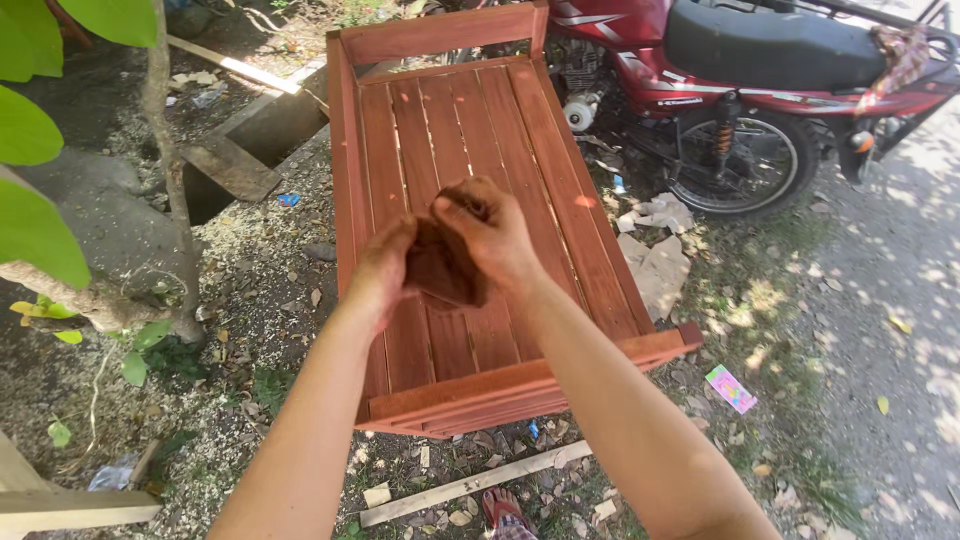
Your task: The person wipes a reddish stain or finish onto a slatted wooden bench-like frame using a brown cloth, working over the top boards, edges, and side rails while turning the piece to reach different surfaces. At the end they dip and wring the cloth in a bowl of stain placed on a metal rack.
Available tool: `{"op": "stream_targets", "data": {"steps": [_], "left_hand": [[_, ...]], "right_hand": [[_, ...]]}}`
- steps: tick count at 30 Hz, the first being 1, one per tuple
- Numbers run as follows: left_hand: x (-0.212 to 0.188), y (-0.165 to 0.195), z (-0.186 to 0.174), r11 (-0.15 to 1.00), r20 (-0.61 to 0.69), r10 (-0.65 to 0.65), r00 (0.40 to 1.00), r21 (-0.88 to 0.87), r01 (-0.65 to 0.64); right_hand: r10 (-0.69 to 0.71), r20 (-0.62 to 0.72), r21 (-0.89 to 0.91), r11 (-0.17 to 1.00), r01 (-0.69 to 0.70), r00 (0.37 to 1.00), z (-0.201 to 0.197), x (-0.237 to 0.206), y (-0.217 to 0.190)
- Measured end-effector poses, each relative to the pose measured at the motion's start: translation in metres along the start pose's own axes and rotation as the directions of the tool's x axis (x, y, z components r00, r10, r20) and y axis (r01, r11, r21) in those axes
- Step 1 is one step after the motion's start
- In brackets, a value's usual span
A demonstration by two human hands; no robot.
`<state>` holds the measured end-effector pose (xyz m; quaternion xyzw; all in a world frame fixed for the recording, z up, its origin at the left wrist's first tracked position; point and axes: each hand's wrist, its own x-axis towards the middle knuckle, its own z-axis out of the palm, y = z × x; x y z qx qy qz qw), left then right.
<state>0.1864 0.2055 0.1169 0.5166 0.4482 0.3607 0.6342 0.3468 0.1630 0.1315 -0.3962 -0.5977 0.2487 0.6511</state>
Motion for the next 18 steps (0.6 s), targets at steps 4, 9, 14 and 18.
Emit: {"op": "stream_targets", "data": {"steps": [4, 9, 14, 18], "left_hand": [[0.02, -0.028, 0.02, 0.986, 0.133, -0.057, 0.989, -0.147, 0.077], [0.05, -0.052, 0.012, 0.998, 0.184, 0.053, 0.982, -0.032, -0.048], [0.052, -0.058, 0.002, 0.991, -0.146, 0.004, 0.989, -0.133, -0.024], [0.044, -0.037, -0.015, 0.872, -0.084, 0.017, 0.996, -0.486, -0.056]], "right_hand": [[0.33, 0.143, 0.266, 0.895, -0.357, 0.933, -0.019, 0.029, 0.024], [0.392, 0.399, -0.118, 0.919, -0.377, 0.829, -0.018, 0.045, 0.051], [0.365, 0.521, -0.158, 0.93, -0.333, 0.772, -0.005, 0.052, 0.073], [0.198, 0.675, 0.041, 0.952, -0.303, 0.711, -0.005, 0.06, 0.079]]}}
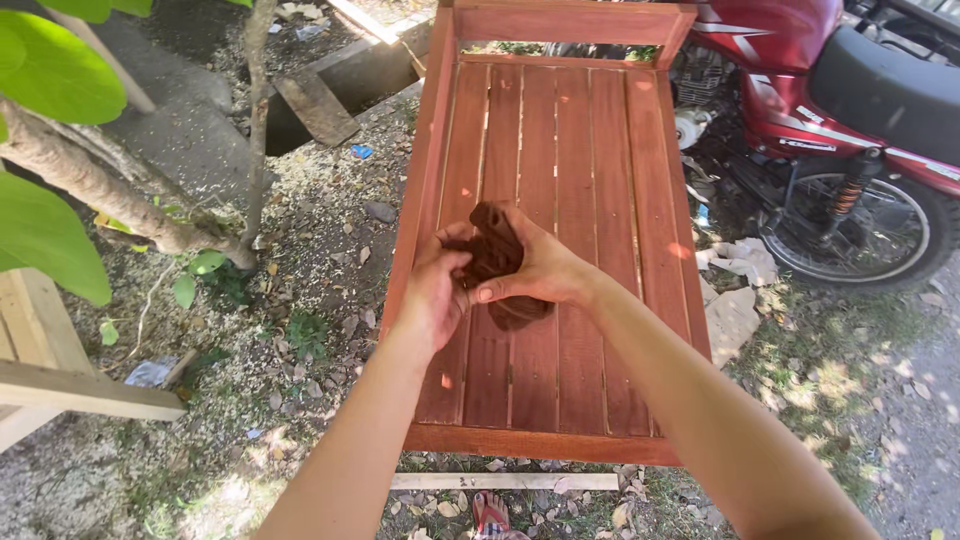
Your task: The person wipes a reddish stain or finish onto a slatted wooden bench-like frame using a brown cloth, working over the top boards, edges, and side rails while turning the piece to reach different surfaces. At the end they dip and wring the cloth in a bowl of stain placed on a metal rack.
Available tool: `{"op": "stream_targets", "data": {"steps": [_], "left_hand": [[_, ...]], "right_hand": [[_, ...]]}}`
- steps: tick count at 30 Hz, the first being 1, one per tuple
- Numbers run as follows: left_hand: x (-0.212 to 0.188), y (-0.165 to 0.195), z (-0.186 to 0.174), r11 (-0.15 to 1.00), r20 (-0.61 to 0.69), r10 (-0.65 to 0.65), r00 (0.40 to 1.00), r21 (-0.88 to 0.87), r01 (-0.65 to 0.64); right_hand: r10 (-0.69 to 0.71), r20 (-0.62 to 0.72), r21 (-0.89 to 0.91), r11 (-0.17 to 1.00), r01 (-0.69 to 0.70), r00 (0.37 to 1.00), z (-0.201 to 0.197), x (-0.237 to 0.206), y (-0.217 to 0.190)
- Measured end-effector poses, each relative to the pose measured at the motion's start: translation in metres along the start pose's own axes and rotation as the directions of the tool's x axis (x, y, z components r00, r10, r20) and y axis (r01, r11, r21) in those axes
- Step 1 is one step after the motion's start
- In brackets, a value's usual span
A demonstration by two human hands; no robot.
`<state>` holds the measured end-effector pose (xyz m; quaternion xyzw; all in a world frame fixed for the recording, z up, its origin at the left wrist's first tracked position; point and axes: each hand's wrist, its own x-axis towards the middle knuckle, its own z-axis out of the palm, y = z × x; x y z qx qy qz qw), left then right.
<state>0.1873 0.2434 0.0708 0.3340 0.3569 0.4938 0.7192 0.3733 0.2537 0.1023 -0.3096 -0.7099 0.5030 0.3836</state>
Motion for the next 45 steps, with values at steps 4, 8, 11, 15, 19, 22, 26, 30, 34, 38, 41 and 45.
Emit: {"op": "stream_targets", "data": {"steps": [4, 8, 11, 15, 19, 22, 26, 30, 34, 38, 41, 45], "left_hand": [[0.001, 0.034, -0.007, 0.933, -0.023, -0.086, 0.996, 0.348, 0.088], [-0.003, 0.043, -0.021, 0.423, 0.022, 0.337, 0.941, 0.89, -0.172], [-0.008, 0.04, -0.033, 0.337, 0.052, 0.554, 0.831, 0.899, -0.28], [-0.016, 0.037, -0.042, 0.456, -0.091, 0.469, 0.879, 0.877, -0.153], [-0.025, 0.042, -0.053, 0.467, -0.142, 0.478, 0.867, 0.877, -0.114], [-0.028, 0.049, -0.065, 0.401, -0.063, 0.614, 0.787, 0.883, -0.243], [-0.033, 0.053, -0.078, 0.431, -0.101, 0.589, 0.802, 0.878, -0.206], [-0.038, 0.048, -0.082, 0.337, -0.042, 0.596, 0.802, 0.92, -0.202], [-0.037, 0.031, -0.077, 0.292, -0.012, 0.556, 0.831, 0.939, -0.182], [-0.03, 0.019, -0.071, 0.421, -0.095, 0.421, 0.902, 0.901, -0.101], [-0.026, 0.017, -0.064, 0.401, -0.057, 0.467, 0.883, 0.903, -0.153], [-0.03, 0.02, -0.058, 0.444, -0.116, 0.37, 0.922, 0.894, -0.066]], "right_hand": [[0.223, -0.082, -0.325, 0.915, -0.238, 0.971, -0.001, 0.005, -0.009], [0.565, -0.167, -0.721, 0.489, -0.491, 0.808, 0.018, 0.021, -0.015], [0.654, -0.225, -0.845, 0.238, -0.478, 0.723, 0.041, 0.041, -0.014], [0.695, -0.218, -0.916, 0.097, -0.39, 0.685, 0.069, 0.058, -0.004], [0.772, -0.108, -0.97, 0.056, -0.237, 0.626, 0.091, 0.048, 0.003], [0.799, -0.032, -0.986, 0.073, -0.15, 0.6, 0.109, 0.032, 0.003], [0.764, -0.046, -0.996, 0.017, -0.091, 0.643, 0.13, 0.022, 0.008], [0.74, -0.136, -0.985, -0.032, -0.168, 0.659, 0.122, 0.042, 0.02], [0.705, -0.243, -0.959, -0.074, -0.272, 0.666, 0.078, 0.078, 0.034], [0.635, -0.309, -0.935, -0.065, -0.349, 0.708, 0.043, 0.101, 0.039], [0.669, -0.255, -0.956, -0.067, -0.284, 0.698, 0.049, 0.094, 0.034], [0.811, -0.096, -0.989, -0.013, -0.146, 0.576, 0.091, 0.056, 0.013]]}}
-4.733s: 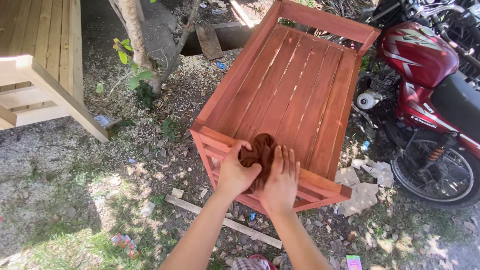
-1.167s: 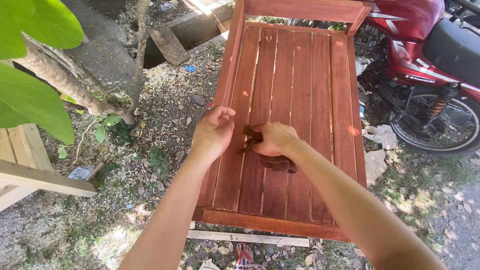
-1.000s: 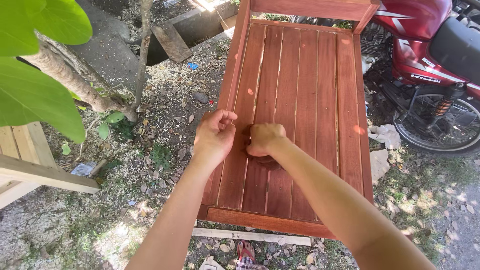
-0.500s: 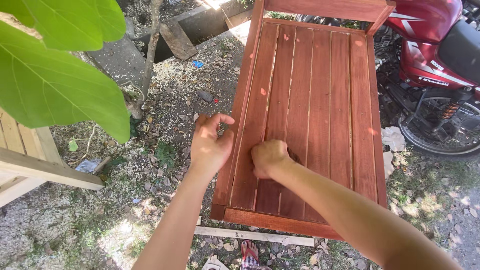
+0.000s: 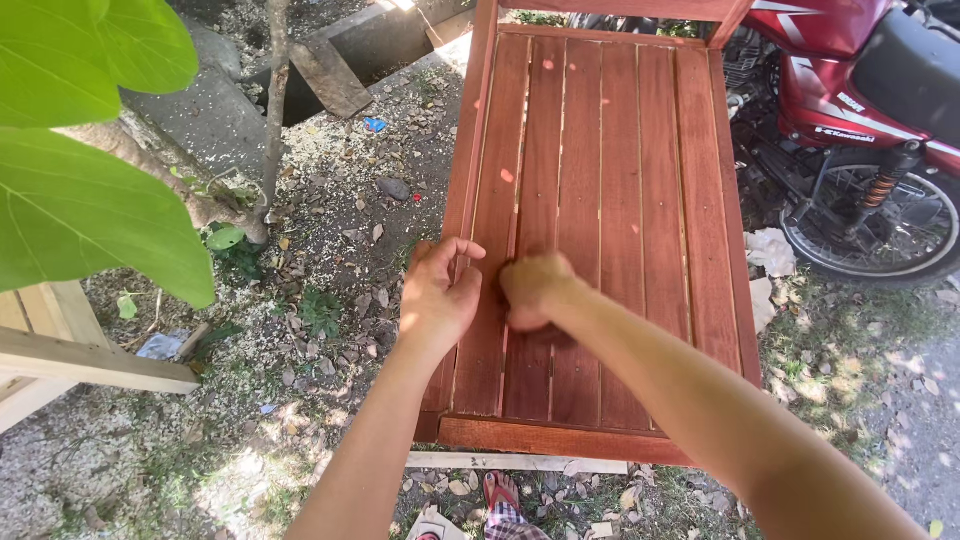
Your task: The person wipes a reddish stain or finish onto a slatted wooden bench-like frame using a brown cloth, working over the top boards, edges, and side rails while turning the piece to reach different surfaces. At the end they dip and wring the cloth in a bowl of stain placed on a metal rack.
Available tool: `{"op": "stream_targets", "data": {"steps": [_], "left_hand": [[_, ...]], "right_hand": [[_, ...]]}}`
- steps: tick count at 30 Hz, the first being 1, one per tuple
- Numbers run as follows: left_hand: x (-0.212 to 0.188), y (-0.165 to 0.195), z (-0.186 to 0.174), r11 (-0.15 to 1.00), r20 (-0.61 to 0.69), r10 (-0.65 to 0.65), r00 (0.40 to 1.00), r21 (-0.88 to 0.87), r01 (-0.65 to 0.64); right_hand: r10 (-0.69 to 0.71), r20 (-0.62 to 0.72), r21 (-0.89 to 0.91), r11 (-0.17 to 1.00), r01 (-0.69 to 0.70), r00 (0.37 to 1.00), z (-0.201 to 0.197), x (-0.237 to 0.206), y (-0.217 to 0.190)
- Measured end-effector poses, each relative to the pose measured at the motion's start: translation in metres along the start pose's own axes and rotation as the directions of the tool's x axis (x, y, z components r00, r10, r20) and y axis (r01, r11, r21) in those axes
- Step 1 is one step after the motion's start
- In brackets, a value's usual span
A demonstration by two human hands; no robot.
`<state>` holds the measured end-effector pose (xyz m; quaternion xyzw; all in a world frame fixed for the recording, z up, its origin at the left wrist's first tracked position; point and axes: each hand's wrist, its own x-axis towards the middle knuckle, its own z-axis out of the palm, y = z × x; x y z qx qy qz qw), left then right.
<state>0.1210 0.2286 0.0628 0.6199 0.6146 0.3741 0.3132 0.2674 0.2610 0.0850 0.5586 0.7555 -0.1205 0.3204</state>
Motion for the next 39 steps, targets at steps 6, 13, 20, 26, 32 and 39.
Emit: {"op": "stream_targets", "data": {"steps": [6, 13, 20, 26, 32, 39], "left_hand": [[-0.005, -0.002, -0.016, 0.994, -0.104, 0.111, 0.988, 0.022, -0.11], [-0.005, -0.002, -0.018, 0.995, -0.145, 0.103, 0.984, 0.014, -0.102], [0.006, -0.013, -0.018, 0.991, -0.162, 0.129, 0.978, -0.017, -0.134], [0.007, -0.022, -0.025, 0.979, -0.212, 0.201, 0.956, 0.007, -0.205], [0.005, -0.029, -0.043, 0.999, -0.199, 0.051, 0.979, 0.01, -0.05], [0.009, -0.038, -0.046, 0.997, -0.209, 0.076, 0.975, 0.013, -0.075]], "right_hand": [[-0.285, 0.122, -0.051, 0.955, 0.293, 0.951, 0.037, -0.053, -0.034], [-0.482, 0.311, 0.196, 0.876, 0.44, 0.819, 0.071, -0.01, -0.016], [-0.295, -0.084, 0.535, 0.793, 0.293, 0.952, 0.005, 0.055, 0.063], [0.412, -0.333, 0.893, 0.427, 0.143, 0.848, -0.059, 0.084, 0.082], [0.241, -0.243, 0.353, 0.924, -0.146, 0.94, -0.064, 0.103, 0.041], [0.016, -0.214, 0.067, 0.998, -0.002, 0.977, -0.037, 0.083, 0.008]]}}
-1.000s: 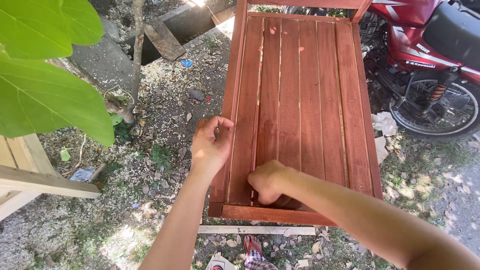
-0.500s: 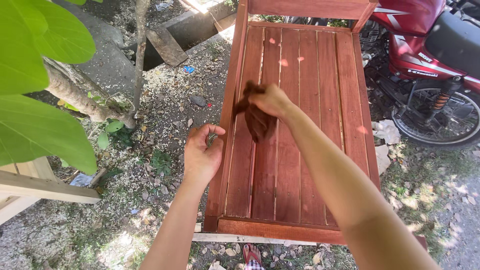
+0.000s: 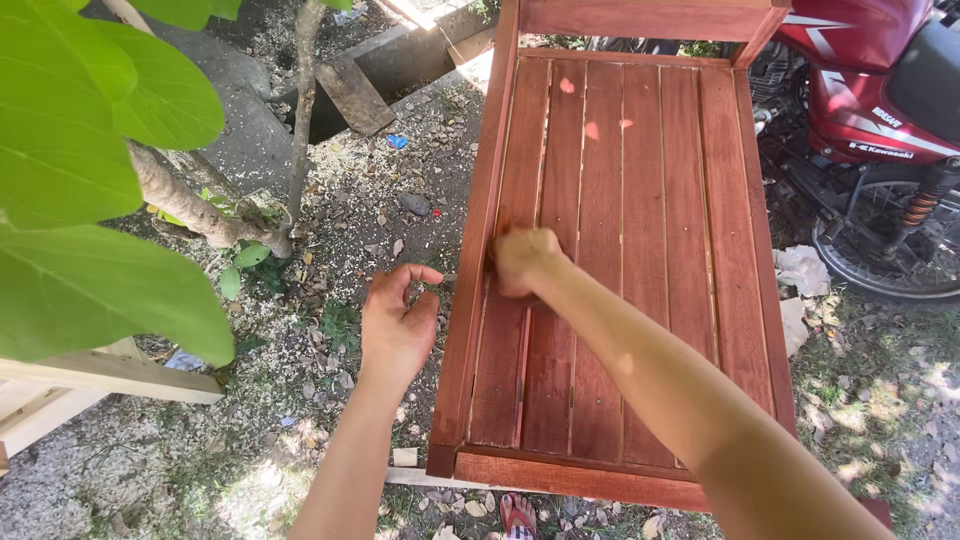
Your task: The person wipes a reddish stain or finish onto a slatted wooden bench-like frame using a brown cloth, working over the top boards, edges, and side rails while turning the piece to reach different surfaces. At the end they dip and wring the cloth in a bowl of stain placed on a metal rack.
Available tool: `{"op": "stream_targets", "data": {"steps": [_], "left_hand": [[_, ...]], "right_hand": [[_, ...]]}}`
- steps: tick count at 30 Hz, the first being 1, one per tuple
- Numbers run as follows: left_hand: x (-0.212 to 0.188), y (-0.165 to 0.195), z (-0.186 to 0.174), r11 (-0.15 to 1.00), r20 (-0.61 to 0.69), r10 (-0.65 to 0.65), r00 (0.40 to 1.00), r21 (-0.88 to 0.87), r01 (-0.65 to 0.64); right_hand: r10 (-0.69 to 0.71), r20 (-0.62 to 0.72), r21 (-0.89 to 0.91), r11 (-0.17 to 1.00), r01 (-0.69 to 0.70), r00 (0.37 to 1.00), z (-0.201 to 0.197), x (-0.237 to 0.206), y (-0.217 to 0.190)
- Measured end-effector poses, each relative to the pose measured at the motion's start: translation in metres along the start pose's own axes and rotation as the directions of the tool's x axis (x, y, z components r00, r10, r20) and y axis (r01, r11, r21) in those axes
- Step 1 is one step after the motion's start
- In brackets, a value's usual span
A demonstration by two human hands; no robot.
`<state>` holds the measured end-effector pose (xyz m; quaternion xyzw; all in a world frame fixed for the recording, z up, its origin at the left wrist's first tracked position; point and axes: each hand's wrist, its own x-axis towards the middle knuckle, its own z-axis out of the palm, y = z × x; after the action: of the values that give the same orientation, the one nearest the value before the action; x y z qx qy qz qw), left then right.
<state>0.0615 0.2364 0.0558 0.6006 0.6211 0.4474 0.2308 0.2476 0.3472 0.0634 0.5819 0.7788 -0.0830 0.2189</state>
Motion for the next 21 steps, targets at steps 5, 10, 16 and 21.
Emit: {"op": "stream_targets", "data": {"steps": [5, 10, 16, 21], "left_hand": [[0.006, 0.004, 0.008, 0.998, 0.03, 0.05, 0.998, -0.035, -0.049], [0.01, 0.01, 0.007, 1.0, 0.041, 0.016, 0.999, 0.0, -0.016], [0.007, 0.011, 0.011, 1.0, 0.047, 0.016, 0.999, 0.008, -0.016], [0.0, 0.011, 0.017, 0.999, 0.078, -0.029, 0.997, 0.017, 0.028]], "right_hand": [[-0.23, 0.181, -0.044, 0.97, 0.241, 0.956, 0.026, -0.074, -0.03], [-0.13, 0.041, -0.027, 0.991, 0.131, 0.991, 0.014, -0.082, -0.018], [-0.071, -0.098, -0.123, 0.991, 0.059, 0.993, 0.005, -0.045, -0.001], [-0.307, 0.01, -0.246, 0.922, 0.3, 0.952, 0.031, -0.063, -0.013]]}}
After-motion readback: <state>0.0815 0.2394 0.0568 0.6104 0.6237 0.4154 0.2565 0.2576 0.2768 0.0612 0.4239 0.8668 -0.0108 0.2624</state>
